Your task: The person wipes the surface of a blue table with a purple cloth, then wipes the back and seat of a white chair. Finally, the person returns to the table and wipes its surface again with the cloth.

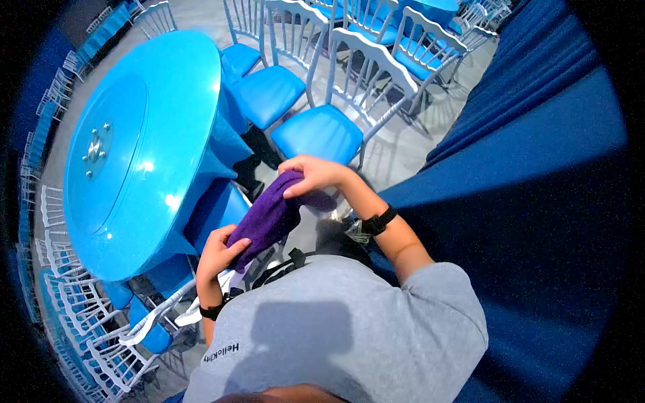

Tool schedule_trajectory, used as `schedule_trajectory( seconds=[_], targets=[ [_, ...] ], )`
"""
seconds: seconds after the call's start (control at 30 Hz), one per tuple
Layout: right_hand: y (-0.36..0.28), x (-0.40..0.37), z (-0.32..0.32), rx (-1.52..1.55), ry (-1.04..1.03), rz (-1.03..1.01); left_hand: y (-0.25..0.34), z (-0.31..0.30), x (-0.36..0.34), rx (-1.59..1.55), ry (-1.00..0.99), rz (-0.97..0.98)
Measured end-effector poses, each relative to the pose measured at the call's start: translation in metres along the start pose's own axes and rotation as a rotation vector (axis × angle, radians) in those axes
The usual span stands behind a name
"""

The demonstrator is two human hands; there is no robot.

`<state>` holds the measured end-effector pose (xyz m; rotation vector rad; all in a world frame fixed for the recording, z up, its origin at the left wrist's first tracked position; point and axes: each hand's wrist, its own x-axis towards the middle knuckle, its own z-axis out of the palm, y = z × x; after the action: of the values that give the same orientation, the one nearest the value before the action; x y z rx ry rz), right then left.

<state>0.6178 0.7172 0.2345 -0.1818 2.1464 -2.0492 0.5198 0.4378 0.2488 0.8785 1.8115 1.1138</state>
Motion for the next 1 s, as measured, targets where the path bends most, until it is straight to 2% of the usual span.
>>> schedule_trajectory(
  seconds=[0.03, 0.1, 0.13, 0.17, 0.23, 0.3, 0.37, 0.43, 0.5, 0.57, 0.63, 0.7, 0.73, 0.77, 0.83, 0.87, 0.97, 1.0],
  targets=[
    [-0.001, -0.001, -0.025, -0.001, 0.018, 0.004, 0.006, 0.008, 0.015, -0.096, 0.062, 0.003],
    [-0.008, 0.006, -0.071, -0.228, 0.060, 0.008, 0.015, 0.019, 0.050, -0.170, 0.177, 0.090],
    [-0.010, 0.013, -0.090, -0.287, 0.103, -0.109, 0.039, 0.023, 0.063, -0.246, 0.194, 0.061],
    [-0.012, 0.020, -0.109, -0.329, 0.155, -0.122, 0.051, 0.025, 0.078, -0.264, 0.210, 0.100],
    [-0.009, 0.038, -0.136, -0.245, 0.279, -0.146, 0.074, 0.034, 0.110, -0.339, 0.280, 0.220],
    [0.000, 0.052, -0.155, -0.325, 0.372, -0.155, 0.081, 0.035, 0.138, -0.483, 0.233, 0.224],
    [0.005, 0.055, -0.167, -0.707, 0.399, -0.031, 0.076, 0.032, 0.163, -0.540, 0.180, 0.134],
    [0.033, 0.045, -0.188, -0.750, 0.346, 0.045, 0.057, 0.027, 0.193, -0.537, 0.126, 0.065],
    [0.056, 0.021, -0.205, -0.732, 0.355, 0.115, 0.041, 0.023, 0.230, -0.186, 0.114, 0.110],
    [0.071, -0.012, -0.216, -0.732, 0.475, 0.112, 0.019, 0.027, 0.275, -0.124, 0.091, 0.194],
    [0.084, -0.046, -0.231, -0.723, 0.637, 0.180, 0.014, 0.033, 0.319, 0.115, 0.089, 0.310],
    [0.088, -0.077, -0.242, -0.896, 0.785, 0.397, 0.011, 0.046, 0.357, 0.114, -0.002, 0.377],
    [0.074, -0.085, -0.238, -0.854, 0.885, 0.521, 0.017, 0.053, 0.372, 0.144, -0.042, 0.326],
    [0.080, -0.098, -0.241, -0.922, 0.950, 0.568, 0.023, 0.059, 0.385, 0.185, -0.026, 0.497],
    [0.077, -0.114, -0.246, -1.012, 1.135, 0.582, 0.037, 0.072, 0.408, 0.013, -0.083, 0.540],
    [0.081, -0.123, -0.252, -0.988, 1.236, 0.579, 0.044, 0.076, 0.418, 0.059, -0.111, 0.607],
    [0.089, -0.146, -0.279, -0.975, 1.441, 0.537, 0.071, 0.100, 0.448, 0.010, -0.220, 0.557],
    [0.093, -0.154, -0.292, -1.046, 1.494, 0.539, 0.074, 0.113, 0.466, 0.114, -0.090, 0.733]
  ],
)
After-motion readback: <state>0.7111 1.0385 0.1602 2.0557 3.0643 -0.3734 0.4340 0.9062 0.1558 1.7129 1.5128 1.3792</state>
